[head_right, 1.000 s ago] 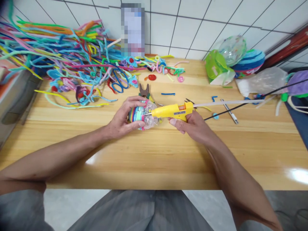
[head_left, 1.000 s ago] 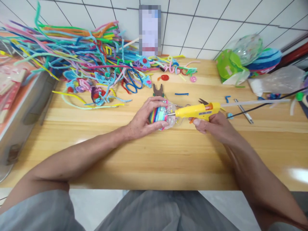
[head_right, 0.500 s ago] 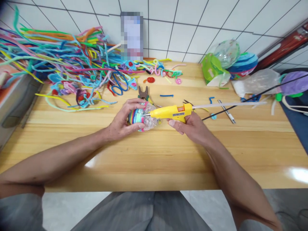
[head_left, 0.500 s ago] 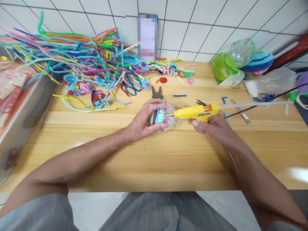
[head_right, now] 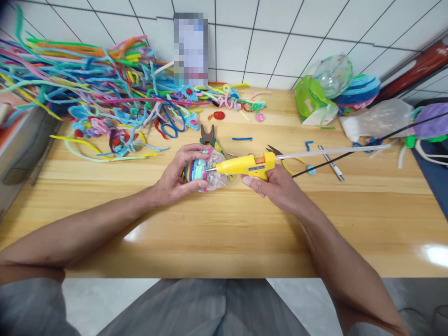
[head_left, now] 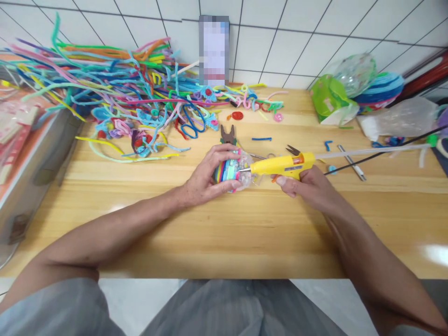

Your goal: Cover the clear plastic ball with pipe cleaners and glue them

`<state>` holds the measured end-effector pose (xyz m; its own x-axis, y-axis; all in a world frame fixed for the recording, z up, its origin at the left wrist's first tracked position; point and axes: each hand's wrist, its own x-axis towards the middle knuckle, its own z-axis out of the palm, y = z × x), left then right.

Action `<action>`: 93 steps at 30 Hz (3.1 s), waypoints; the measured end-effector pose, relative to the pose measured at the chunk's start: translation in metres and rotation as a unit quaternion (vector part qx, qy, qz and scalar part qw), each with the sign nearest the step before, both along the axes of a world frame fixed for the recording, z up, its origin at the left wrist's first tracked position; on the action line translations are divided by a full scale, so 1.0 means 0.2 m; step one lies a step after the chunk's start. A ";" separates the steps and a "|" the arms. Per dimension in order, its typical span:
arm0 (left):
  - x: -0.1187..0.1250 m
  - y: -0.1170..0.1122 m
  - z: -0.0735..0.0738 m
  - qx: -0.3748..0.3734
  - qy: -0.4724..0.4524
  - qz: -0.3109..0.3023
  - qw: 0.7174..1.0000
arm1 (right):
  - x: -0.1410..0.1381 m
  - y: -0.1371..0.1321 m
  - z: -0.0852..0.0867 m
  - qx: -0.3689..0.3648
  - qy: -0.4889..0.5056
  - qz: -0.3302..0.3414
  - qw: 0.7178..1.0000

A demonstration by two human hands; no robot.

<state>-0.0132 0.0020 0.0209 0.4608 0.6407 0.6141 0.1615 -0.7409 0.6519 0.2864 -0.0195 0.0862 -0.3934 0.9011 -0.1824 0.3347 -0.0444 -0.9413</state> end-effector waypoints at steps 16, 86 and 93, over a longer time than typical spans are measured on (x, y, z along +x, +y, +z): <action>0.02 0.01 0.00 0.026 -0.010 -0.004 1.000 | 0.00 0.00 -0.03 -0.018 0.015 -0.046 0.999; 0.00 0.00 0.00 0.000 0.001 -0.004 1.000 | -0.01 -0.03 -0.02 0.017 0.003 -0.053 0.998; 0.00 0.00 0.01 -0.004 0.008 -0.003 1.000 | -0.01 -0.03 -0.01 0.009 0.009 -0.062 0.998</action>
